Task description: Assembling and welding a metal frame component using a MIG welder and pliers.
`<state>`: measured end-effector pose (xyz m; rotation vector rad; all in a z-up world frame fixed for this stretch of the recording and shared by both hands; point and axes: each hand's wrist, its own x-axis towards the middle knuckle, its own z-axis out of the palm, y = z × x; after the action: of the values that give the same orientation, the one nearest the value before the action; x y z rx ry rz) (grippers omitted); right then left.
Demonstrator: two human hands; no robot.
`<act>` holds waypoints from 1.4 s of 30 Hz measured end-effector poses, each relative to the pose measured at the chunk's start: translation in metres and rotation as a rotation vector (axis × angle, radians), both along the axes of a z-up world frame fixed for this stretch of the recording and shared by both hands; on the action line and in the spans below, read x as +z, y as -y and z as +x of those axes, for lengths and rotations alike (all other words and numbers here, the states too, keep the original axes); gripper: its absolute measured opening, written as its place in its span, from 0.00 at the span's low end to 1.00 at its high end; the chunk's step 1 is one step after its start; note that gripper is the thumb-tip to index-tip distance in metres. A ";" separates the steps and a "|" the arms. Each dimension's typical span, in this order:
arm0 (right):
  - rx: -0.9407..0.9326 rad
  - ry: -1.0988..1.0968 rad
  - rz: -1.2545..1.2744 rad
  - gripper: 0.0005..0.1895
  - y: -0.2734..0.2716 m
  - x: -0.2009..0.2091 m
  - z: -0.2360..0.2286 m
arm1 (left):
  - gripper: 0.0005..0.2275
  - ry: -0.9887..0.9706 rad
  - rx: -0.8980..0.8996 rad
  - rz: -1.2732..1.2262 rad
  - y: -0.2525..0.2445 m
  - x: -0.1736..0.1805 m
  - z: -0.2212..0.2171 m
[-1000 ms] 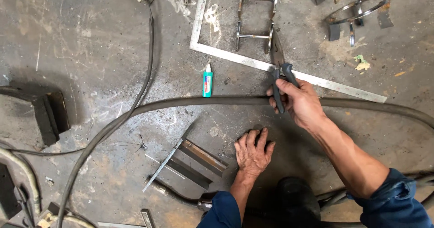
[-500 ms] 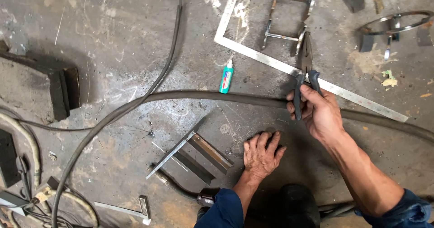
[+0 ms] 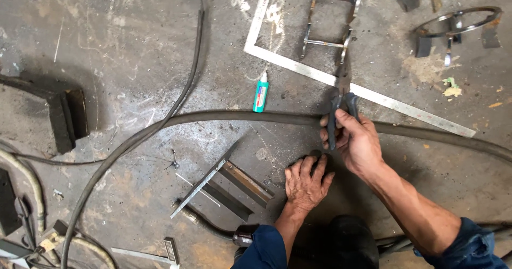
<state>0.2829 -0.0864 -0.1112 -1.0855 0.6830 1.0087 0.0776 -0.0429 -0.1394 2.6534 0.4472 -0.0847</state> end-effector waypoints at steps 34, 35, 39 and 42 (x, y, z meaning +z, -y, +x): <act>0.256 0.205 -0.185 0.12 0.009 0.018 0.046 | 0.21 -0.022 0.014 -0.046 0.007 -0.011 -0.011; 0.260 0.207 -0.184 0.12 0.009 0.021 0.041 | 0.21 -0.019 0.018 -0.046 0.007 -0.009 -0.009; 0.231 0.176 -0.116 0.12 0.011 0.030 0.011 | 0.21 -0.026 0.013 -0.042 0.005 -0.008 -0.008; 0.333 0.182 -0.149 0.12 0.021 0.017 -0.015 | 0.21 -0.017 0.020 -0.044 0.005 -0.007 -0.007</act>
<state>0.2676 -0.1077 -0.0946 -1.4354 0.4418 1.1364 0.0710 -0.0478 -0.1461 2.6058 0.4722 -0.1091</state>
